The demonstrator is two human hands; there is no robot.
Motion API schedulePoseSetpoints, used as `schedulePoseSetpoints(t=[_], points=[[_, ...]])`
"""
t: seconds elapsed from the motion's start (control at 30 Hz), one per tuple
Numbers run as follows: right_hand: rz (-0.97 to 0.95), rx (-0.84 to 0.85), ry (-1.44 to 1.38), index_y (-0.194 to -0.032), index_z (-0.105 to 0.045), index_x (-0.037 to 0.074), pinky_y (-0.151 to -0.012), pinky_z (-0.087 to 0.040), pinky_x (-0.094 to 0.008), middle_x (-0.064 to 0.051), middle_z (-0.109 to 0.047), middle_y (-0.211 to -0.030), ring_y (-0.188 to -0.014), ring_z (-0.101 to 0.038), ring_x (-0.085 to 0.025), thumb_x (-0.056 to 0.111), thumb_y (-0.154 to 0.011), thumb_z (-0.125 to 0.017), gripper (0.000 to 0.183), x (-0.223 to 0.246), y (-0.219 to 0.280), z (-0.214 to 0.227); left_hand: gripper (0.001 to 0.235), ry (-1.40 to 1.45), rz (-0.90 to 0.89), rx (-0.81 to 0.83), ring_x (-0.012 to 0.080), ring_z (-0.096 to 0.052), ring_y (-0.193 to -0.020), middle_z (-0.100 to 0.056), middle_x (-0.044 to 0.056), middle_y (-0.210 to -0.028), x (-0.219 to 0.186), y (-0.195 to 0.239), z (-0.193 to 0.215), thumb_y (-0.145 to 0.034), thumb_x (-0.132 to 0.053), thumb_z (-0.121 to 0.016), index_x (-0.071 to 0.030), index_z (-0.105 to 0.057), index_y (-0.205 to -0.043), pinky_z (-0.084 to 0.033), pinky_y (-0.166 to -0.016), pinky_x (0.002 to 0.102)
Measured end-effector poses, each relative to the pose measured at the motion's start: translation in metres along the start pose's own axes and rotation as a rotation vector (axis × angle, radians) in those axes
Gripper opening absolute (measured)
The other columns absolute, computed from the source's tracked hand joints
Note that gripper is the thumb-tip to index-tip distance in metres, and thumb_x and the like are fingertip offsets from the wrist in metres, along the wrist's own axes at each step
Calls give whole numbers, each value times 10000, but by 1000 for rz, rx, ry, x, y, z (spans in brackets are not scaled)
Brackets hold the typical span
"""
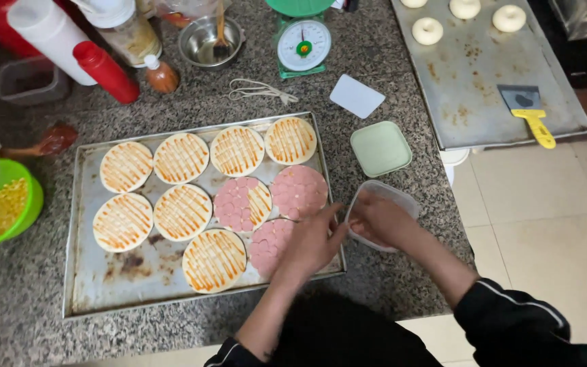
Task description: The person places slices of processed meat onto small round dough bases arranged on a metal baking tray. The bases already have sauce and cheese applied. The person works methodically across the tray, covering each base with overlapping slices.
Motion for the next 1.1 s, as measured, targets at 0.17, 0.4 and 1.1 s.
schedulePoseSetpoints(t=[0.17,0.4,1.1], points=[[-334,-91,-584,-1483,-755,128,-1135,-596,-603,-262,-802,-1394,-1337,-734,-508,368,-1116,-574,475,12,52,80,527,-49,48,15,248,-832,-1030,-838,-13,-1061,33,-14,9,-1100,-550,-615,-242,-731,-1513,-658,-904,502],[-686,-400,-1773,-1356,-705,-94,-794,-689,-622,-304,-749,-1074,-924,-822,-497,179,-1098,-665,378,-16,73,30,473,146,-106,18,336,-826,-1038,-830,139,-1129,28,-10,23,-1203,-364,-537,-76,-665,-1554,-676,-848,515],[-146,-188,-1758,-1368,-734,-152,-954,-705,-602,-223,-719,-901,-867,-773,-328,130,-1147,-677,363,137,-54,60,183,-89,-120,-725,299,-768,-933,-687,15,-949,85,29,98,-996,-346,-836,-243,-821,-1147,-660,-793,458]])
Point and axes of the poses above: each hand's wrist, its own y-axis away from the middle knuckle, its own z-axis out of the back of the hand, x = y × z, the point moved 7 cm from there along -y, towards the middle knuckle
